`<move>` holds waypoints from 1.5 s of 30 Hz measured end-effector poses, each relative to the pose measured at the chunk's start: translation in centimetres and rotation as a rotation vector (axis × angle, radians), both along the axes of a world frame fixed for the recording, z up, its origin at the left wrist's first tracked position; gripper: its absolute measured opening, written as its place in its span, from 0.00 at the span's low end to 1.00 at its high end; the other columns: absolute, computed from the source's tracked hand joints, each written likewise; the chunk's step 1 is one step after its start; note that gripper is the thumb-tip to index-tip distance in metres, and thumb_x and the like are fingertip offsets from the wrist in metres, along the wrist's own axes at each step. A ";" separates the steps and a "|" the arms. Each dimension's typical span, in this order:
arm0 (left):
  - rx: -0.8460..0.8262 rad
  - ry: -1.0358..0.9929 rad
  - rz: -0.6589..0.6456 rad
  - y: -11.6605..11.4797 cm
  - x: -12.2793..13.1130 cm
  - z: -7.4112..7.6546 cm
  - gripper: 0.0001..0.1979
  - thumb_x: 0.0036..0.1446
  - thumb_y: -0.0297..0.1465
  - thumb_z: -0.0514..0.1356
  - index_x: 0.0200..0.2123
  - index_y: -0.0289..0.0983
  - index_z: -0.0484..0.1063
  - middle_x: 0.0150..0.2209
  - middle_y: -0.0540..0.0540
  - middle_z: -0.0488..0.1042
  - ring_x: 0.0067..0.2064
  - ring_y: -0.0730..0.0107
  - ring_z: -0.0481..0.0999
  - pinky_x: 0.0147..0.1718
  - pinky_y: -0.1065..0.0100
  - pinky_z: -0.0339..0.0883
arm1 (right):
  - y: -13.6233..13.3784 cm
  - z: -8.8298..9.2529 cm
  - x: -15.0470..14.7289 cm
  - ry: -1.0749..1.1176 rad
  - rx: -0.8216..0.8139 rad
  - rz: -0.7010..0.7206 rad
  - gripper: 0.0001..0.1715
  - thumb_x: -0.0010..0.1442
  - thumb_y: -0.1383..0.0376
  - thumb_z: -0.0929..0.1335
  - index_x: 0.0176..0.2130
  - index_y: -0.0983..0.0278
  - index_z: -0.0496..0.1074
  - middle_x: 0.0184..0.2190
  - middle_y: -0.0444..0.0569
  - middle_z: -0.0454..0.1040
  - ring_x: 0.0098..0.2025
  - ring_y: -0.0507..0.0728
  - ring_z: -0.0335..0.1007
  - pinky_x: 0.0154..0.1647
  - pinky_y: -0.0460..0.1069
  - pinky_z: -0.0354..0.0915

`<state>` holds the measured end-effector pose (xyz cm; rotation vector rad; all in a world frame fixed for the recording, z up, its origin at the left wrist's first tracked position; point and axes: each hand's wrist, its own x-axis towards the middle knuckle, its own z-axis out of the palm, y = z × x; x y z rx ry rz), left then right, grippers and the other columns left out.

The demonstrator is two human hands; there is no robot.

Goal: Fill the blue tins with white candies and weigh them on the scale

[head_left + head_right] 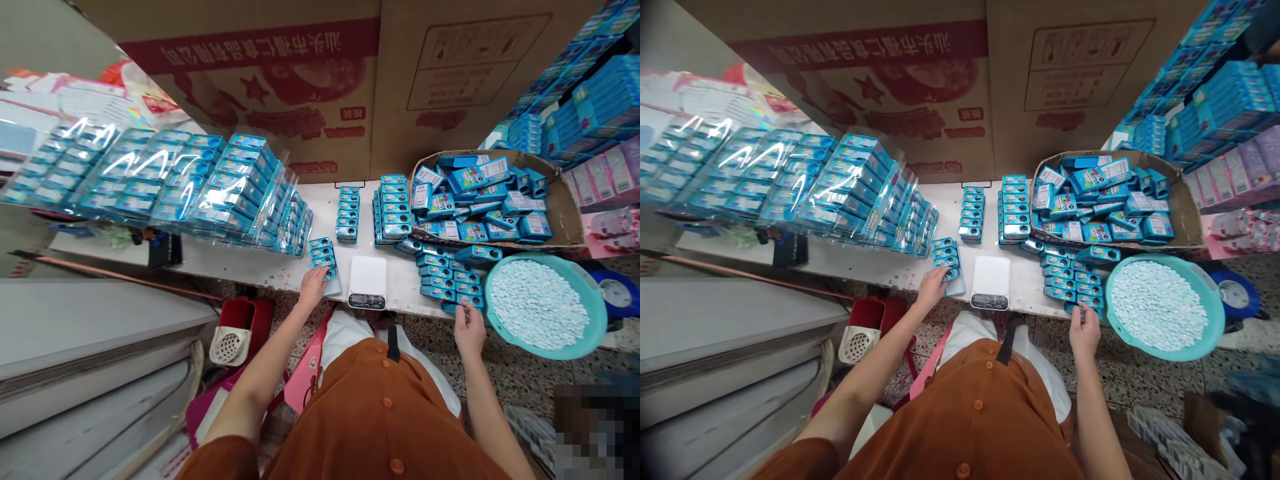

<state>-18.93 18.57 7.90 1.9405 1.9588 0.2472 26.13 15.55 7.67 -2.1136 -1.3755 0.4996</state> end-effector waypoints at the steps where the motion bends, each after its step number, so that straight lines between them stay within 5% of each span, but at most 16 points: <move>1: -0.006 0.003 -0.007 0.2 0.0 -0.2 0.24 0.52 0.22 0.54 0.54 0.39 0.66 0.52 0.40 0.72 0.54 0.55 0.69 0.53 0.55 0.62 | 0.1 0.0 -0.2 -0.009 0.004 0.023 0.27 0.58 0.49 0.61 0.45 0.66 0.73 0.42 0.57 0.72 0.39 0.59 0.68 0.46 0.55 0.64; 6: -0.009 0.044 -0.040 0.5 -0.2 -1.6 0.24 0.55 0.22 0.53 0.55 0.37 0.66 0.55 0.38 0.69 0.58 0.55 0.65 0.56 0.54 0.60 | 0.3 0.2 -0.7 -0.021 -0.019 0.047 0.25 0.60 0.51 0.60 0.46 0.65 0.72 0.43 0.56 0.72 0.41 0.59 0.68 0.47 0.55 0.64; 12: 0.019 0.137 -0.013 1.4 -0.7 -3.7 0.31 0.59 0.31 0.52 0.65 0.30 0.50 0.67 0.33 0.49 0.69 0.51 0.43 0.63 0.45 0.43 | -0.5 0.5 -0.5 -0.029 -0.020 0.036 0.24 0.60 0.51 0.61 0.45 0.65 0.71 0.42 0.56 0.72 0.41 0.58 0.68 0.48 0.55 0.64; 18: 0.023 0.176 -0.009 1.3 -0.2 -3.4 0.39 0.57 0.33 0.52 0.67 0.31 0.38 0.68 0.33 0.42 0.69 0.50 0.36 0.63 0.41 0.38 | -1.0 0.5 2.9 -0.066 0.009 -0.040 0.22 0.61 0.53 0.60 0.44 0.65 0.71 0.42 0.57 0.73 0.44 0.59 0.66 0.51 0.57 0.62; 22: 0.122 0.121 -0.081 -0.1 3.3 -2.2 0.39 0.58 0.37 0.52 0.68 0.37 0.36 0.68 0.34 0.43 0.69 0.50 0.35 0.63 0.39 0.38 | 0.2 0.0 8.6 -0.141 0.058 -0.144 0.21 0.61 0.55 0.59 0.43 0.66 0.70 0.41 0.58 0.72 0.46 0.60 0.64 0.52 0.58 0.61; 27: 0.135 0.011 -0.207 -0.7 12.4 -1.6 0.35 0.58 0.38 0.53 0.66 0.42 0.45 0.65 0.36 0.52 0.69 0.49 0.43 0.63 0.42 0.44 | 2.5 -1.5 15.3 -0.214 0.039 -0.177 0.19 0.59 0.58 0.59 0.43 0.66 0.69 0.42 0.59 0.69 0.48 0.61 0.61 0.55 0.60 0.57; 30: 0.135 -0.012 -0.320 1.4 17.8 -1.6 0.31 0.59 0.38 0.53 0.64 0.37 0.51 0.64 0.35 0.56 0.68 0.49 0.46 0.62 0.46 0.47 | 3.3 -2.5 17.1 -0.221 0.035 -0.154 0.19 0.60 0.58 0.59 0.44 0.66 0.68 0.44 0.59 0.69 0.50 0.62 0.60 0.56 0.60 0.56; 33: 0.134 0.003 -0.397 5.9 21.8 -1.8 0.30 0.59 0.36 0.52 0.63 0.31 0.53 0.64 0.32 0.55 0.66 0.47 0.50 0.61 0.49 0.50 | 2.7 -3.1 17.0 -0.204 0.072 -0.113 0.20 0.62 0.57 0.59 0.46 0.66 0.68 0.46 0.60 0.68 0.52 0.62 0.60 0.57 0.60 0.56; 39: 0.071 0.173 -0.429 14.6 25.9 -2.5 0.25 0.56 0.25 0.50 0.58 0.29 0.60 0.61 0.29 0.60 0.56 0.45 0.66 0.48 0.50 0.63 | -2.0 -3.2 14.7 -0.116 0.103 -0.076 0.19 0.63 0.56 0.59 0.47 0.64 0.68 0.46 0.58 0.70 0.52 0.62 0.62 0.55 0.62 0.59; 45: 0.100 0.289 -0.492 15.4 26.9 -3.0 0.20 0.54 0.19 0.45 0.43 0.35 0.72 0.54 0.32 0.67 0.52 0.52 0.68 0.44 0.53 0.65 | -6.8 -3.1 13.5 -0.072 0.126 -0.169 0.21 0.63 0.53 0.59 0.45 0.62 0.70 0.46 0.58 0.70 0.52 0.64 0.64 0.54 0.63 0.60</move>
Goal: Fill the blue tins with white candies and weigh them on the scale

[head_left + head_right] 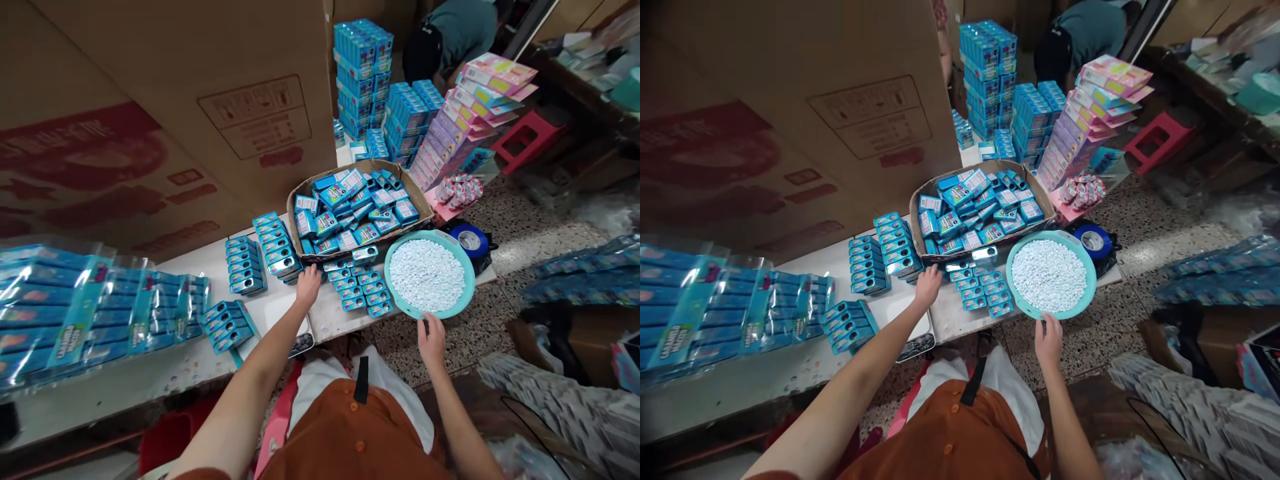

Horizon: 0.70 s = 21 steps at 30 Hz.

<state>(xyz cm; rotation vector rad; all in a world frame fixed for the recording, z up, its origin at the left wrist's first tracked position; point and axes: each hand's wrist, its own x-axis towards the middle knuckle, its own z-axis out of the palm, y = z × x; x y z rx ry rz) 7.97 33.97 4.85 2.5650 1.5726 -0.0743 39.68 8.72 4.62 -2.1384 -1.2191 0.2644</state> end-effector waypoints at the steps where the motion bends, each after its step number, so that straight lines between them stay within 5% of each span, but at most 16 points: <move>1: 0.007 -0.018 -0.026 -0.3 0.0 0.0 0.19 0.55 0.19 0.46 0.42 0.36 0.72 0.53 0.33 0.68 0.53 0.52 0.67 0.46 0.52 0.64 | -0.4 0.1 0.0 0.002 0.003 -0.015 0.21 0.63 0.52 0.59 0.45 0.62 0.70 0.46 0.58 0.70 0.52 0.64 0.64 0.54 0.63 0.60; 9: 0.012 -0.085 0.007 -4.9 -1.6 1.9 0.11 0.60 0.24 0.48 0.39 0.35 0.69 0.45 0.34 0.71 0.53 0.52 0.68 0.51 0.53 0.59 | 0.3 1.5 0.3 0.008 0.001 -0.008 0.23 0.63 0.53 0.59 0.45 0.65 0.70 0.46 0.60 0.70 0.52 0.63 0.64 0.56 0.61 0.58; 16: -0.022 0.048 0.217 -10.8 -7.9 4.8 0.11 0.63 0.36 0.51 0.42 0.35 0.66 0.44 0.36 0.69 0.45 0.52 0.69 0.41 0.57 0.61 | 2.8 2.1 -1.5 0.025 0.012 0.067 0.22 0.63 0.54 0.59 0.44 0.66 0.71 0.45 0.60 0.71 0.52 0.62 0.64 0.56 0.60 0.58; 21: -0.038 0.114 0.265 -11.8 -11.8 4.3 0.10 0.62 0.35 0.53 0.42 0.34 0.66 0.41 0.36 0.70 0.45 0.51 0.69 0.42 0.57 0.58 | 4.2 2.7 -2.7 -0.003 0.043 0.146 0.20 0.62 0.55 0.59 0.43 0.65 0.71 0.44 0.59 0.71 0.50 0.61 0.65 0.54 0.60 0.60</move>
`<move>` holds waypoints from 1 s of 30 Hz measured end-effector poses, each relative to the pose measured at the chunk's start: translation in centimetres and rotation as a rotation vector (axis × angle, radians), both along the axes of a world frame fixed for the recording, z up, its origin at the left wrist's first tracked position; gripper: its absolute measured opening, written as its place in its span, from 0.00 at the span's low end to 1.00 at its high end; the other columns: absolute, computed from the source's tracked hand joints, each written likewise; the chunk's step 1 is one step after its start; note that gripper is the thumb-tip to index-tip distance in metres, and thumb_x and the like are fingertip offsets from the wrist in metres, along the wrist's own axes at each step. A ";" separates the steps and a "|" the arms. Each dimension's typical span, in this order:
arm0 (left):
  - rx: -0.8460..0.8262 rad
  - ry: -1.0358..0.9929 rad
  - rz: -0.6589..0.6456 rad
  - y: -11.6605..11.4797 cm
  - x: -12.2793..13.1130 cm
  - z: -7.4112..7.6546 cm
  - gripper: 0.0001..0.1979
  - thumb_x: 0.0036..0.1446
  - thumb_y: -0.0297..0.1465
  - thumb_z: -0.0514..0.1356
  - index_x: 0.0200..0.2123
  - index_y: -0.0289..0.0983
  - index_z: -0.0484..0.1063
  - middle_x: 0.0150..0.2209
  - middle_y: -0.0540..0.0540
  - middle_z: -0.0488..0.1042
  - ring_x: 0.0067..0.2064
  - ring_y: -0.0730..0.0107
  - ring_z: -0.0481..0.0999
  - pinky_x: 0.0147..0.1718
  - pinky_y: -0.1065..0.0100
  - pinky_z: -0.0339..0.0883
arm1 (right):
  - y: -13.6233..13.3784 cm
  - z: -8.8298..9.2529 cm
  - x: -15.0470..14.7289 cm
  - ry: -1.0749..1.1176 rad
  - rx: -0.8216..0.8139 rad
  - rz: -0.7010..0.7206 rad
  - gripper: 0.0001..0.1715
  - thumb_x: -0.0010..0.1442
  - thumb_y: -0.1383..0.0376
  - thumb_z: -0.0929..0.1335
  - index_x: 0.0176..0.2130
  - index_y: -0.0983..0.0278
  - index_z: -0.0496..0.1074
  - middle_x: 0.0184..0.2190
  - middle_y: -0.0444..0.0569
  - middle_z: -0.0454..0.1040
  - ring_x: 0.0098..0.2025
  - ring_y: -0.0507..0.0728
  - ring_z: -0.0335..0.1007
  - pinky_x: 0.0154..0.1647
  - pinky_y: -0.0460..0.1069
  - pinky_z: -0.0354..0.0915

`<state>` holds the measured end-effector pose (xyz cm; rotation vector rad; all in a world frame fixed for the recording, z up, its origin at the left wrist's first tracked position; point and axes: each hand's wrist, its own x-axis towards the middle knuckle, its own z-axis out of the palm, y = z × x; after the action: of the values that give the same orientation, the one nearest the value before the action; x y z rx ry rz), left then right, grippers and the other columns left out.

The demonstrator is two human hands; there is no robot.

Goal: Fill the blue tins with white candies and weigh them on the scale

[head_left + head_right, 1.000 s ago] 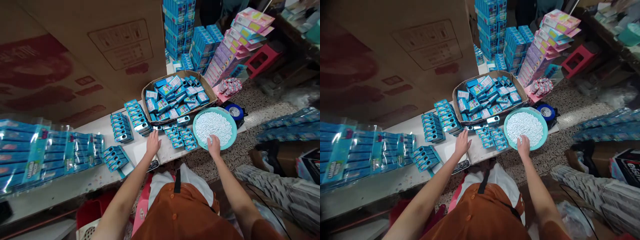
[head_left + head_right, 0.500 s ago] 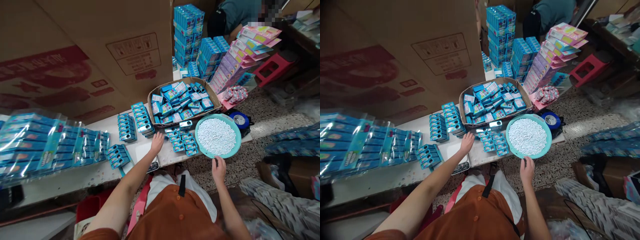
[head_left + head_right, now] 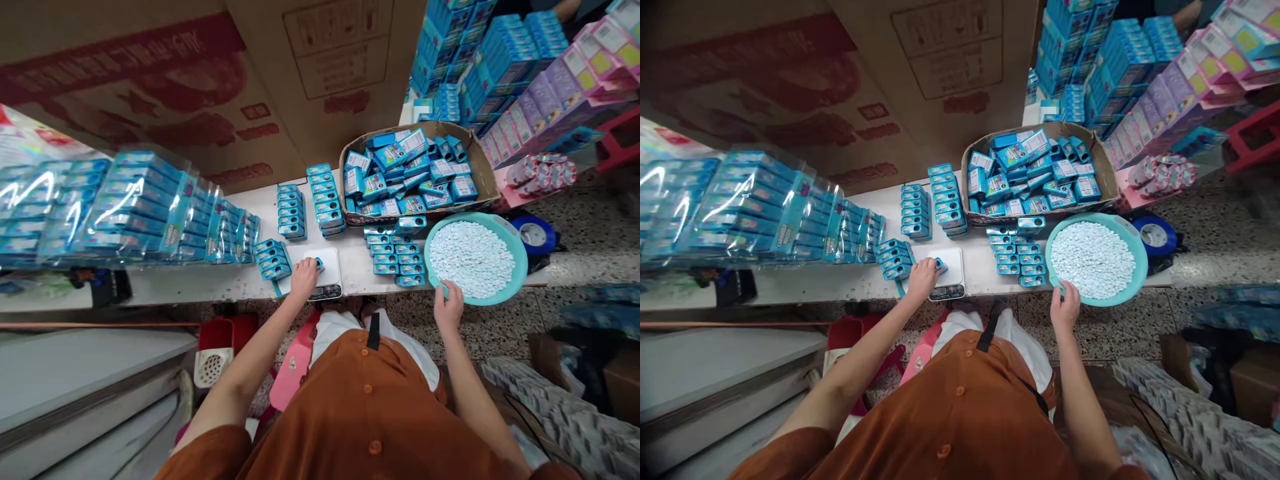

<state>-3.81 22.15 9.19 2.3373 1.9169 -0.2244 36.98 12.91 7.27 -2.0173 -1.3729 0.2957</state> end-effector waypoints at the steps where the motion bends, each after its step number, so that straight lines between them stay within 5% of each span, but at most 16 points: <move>1: 0.002 -0.006 0.007 0.0 -0.4 -0.3 0.10 0.62 0.34 0.53 0.42 0.34 0.66 0.41 0.36 0.70 0.45 0.51 0.68 0.42 0.57 0.58 | 0.1 0.1 -0.1 -0.008 0.009 0.014 0.20 0.62 0.56 0.60 0.43 0.65 0.71 0.44 0.59 0.72 0.50 0.62 0.65 0.54 0.60 0.60; 8: 0.053 -0.170 0.085 1.2 -1.7 -3.3 0.11 0.61 0.37 0.55 0.42 0.35 0.65 0.40 0.37 0.71 0.45 0.53 0.69 0.43 0.58 0.59 | -0.4 0.5 -0.2 -0.059 0.023 0.049 0.19 0.62 0.57 0.61 0.43 0.67 0.72 0.43 0.59 0.72 0.49 0.61 0.66 0.55 0.59 0.61; 13: 0.192 -0.404 0.121 -0.2 -3.1 -3.6 0.28 0.53 0.44 0.62 0.53 0.35 0.60 0.51 0.34 0.68 0.55 0.51 0.65 0.53 0.55 0.57 | -1.2 0.1 0.7 -0.075 -0.006 0.042 0.19 0.62 0.57 0.61 0.43 0.67 0.71 0.43 0.60 0.72 0.49 0.62 0.66 0.54 0.59 0.60; 16: 0.287 -0.459 0.219 -3.7 -4.3 -3.2 0.33 0.53 0.46 0.62 0.55 0.34 0.57 0.56 0.32 0.62 0.60 0.49 0.60 0.57 0.52 0.54 | -0.7 -0.6 2.1 -0.086 -0.015 0.011 0.20 0.61 0.57 0.60 0.44 0.67 0.71 0.43 0.60 0.72 0.49 0.62 0.66 0.54 0.60 0.60; 21: 0.329 -0.431 0.437 -12.9 -4.6 -3.7 0.30 0.56 0.45 0.58 0.55 0.32 0.57 0.54 0.32 0.64 0.59 0.50 0.61 0.57 0.50 0.55 | 1.8 -2.4 5.5 -0.128 -0.048 -0.031 0.22 0.60 0.57 0.61 0.45 0.69 0.69 0.43 0.62 0.71 0.49 0.64 0.64 0.54 0.60 0.58; 26: 0.187 -0.410 0.620 -21.5 -3.1 -5.3 0.27 0.57 0.44 0.55 0.54 0.32 0.59 0.51 0.33 0.67 0.56 0.49 0.64 0.55 0.48 0.58 | 4.9 -4.3 7.9 -0.168 -0.108 -0.014 0.21 0.59 0.58 0.61 0.45 0.69 0.68 0.42 0.62 0.70 0.49 0.65 0.63 0.55 0.62 0.56; 30: 0.053 -0.414 0.757 -26.0 -2.2 -6.1 0.27 0.56 0.44 0.55 0.55 0.35 0.58 0.52 0.32 0.66 0.56 0.45 0.65 0.54 0.46 0.59 | 6.5 -5.1 8.5 -0.190 -0.141 0.021 0.22 0.58 0.57 0.61 0.46 0.69 0.67 0.42 0.62 0.69 0.51 0.65 0.60 0.56 0.62 0.55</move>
<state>-6.05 -3.83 3.07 1.3635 2.3870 0.3487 45.52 19.37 2.22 -2.1951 -1.5275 0.2198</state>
